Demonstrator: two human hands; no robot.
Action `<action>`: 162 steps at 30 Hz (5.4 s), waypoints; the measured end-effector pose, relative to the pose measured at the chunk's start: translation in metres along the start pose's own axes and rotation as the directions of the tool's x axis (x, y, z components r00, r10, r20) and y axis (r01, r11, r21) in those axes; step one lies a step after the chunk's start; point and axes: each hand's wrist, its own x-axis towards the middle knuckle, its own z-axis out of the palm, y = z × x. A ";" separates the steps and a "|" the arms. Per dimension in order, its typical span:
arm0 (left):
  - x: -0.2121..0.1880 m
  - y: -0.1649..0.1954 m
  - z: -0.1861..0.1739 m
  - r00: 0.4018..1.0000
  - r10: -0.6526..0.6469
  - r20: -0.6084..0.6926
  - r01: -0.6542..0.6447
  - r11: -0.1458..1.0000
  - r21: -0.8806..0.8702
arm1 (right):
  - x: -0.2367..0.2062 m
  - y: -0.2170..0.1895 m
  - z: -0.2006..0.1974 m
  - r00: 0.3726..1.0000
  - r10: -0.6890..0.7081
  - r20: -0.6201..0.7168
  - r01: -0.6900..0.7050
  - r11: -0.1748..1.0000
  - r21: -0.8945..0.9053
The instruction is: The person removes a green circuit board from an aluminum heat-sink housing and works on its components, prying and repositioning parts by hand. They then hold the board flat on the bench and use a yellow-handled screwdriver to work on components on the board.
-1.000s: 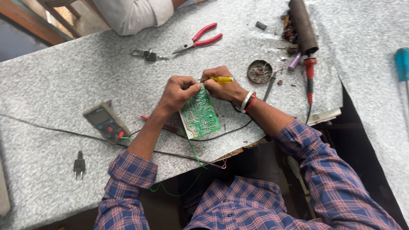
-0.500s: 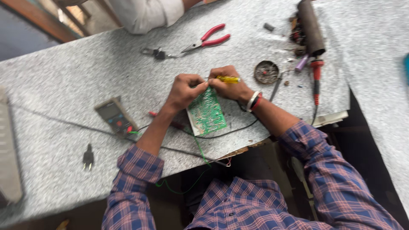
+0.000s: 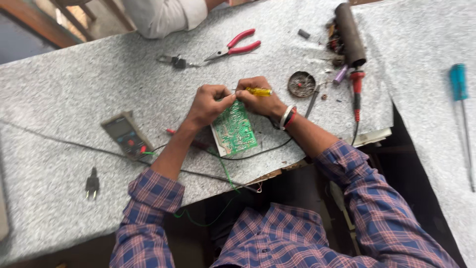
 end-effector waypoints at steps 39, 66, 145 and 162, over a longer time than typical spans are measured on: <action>0.017 0.003 0.003 0.998 -0.053 0.017 0.053 0.999 0.002 | 0.009 0.012 -0.015 0.998 0.034 0.061 -0.033 0.999 -0.017; 0.023 -0.013 0.000 0.997 0.018 0.071 -0.016 0.999 -0.039 | 0.018 0.019 -0.014 0.999 -0.022 0.024 0.026 0.987 -0.158; 0.026 0.001 0.005 0.996 -0.075 0.054 0.078 0.995 -0.057 | 0.008 0.001 -0.027 0.940 -0.342 0.024 0.322 0.857 -0.401; 0.019 0.017 -0.009 0.999 0.023 0.046 -0.019 0.996 -0.093 | 0.013 0.006 -0.015 0.958 -0.287 -0.002 0.265 0.888 -0.376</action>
